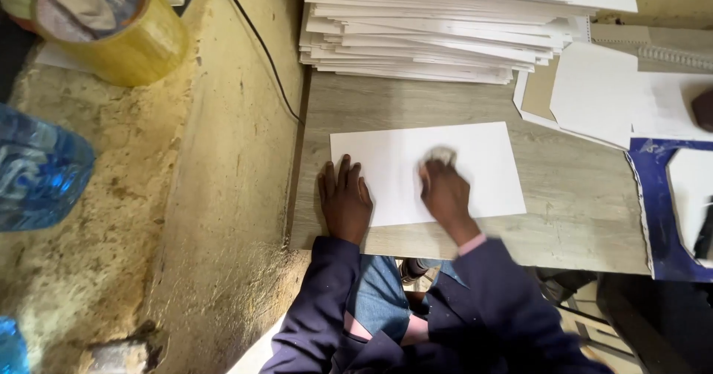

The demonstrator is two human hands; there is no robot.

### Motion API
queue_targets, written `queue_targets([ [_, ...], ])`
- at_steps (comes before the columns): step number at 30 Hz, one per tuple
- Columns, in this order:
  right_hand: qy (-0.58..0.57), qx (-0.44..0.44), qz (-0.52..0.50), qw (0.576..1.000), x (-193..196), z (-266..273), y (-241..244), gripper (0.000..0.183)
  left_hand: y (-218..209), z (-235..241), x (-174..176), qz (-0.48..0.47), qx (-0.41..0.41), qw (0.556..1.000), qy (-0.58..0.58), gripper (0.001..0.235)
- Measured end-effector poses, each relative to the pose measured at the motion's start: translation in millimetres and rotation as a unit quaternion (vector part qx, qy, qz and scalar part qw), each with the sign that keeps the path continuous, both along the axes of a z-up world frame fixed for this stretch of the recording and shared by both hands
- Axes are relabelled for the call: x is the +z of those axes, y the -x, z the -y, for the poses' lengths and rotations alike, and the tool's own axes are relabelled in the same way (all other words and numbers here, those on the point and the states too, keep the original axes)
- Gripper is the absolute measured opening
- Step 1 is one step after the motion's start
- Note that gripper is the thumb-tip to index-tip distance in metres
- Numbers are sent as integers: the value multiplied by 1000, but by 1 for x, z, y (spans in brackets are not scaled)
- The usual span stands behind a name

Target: Applying adhesive to paper sheets and folding them to assemble folders

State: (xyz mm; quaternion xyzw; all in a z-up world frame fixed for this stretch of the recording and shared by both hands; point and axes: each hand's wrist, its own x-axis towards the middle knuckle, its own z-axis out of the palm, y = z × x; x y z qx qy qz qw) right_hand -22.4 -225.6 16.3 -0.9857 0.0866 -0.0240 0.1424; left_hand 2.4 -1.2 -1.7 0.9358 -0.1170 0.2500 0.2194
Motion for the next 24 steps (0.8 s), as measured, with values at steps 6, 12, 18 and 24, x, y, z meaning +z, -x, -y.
queue_targets([
  [6, -45, 148, 51, 987, -12, -18, 66, 7, 3, 1, 12, -3, -9, 999, -46, 29],
  [12, -22, 51, 10, 998, -10, -3, -100, 16, 2, -3, 2, 8, -16, 999, -50, 28],
  [18, -4, 59, 4, 998, 5, -13, -107, 38, 7, -7, 5, 15, 1, 1000, -21, 27],
  [24, 85, -165, 5, 983, -6, 141, -38, 41, 5, -7, 4, 36, 6, 999, -28, 24],
])
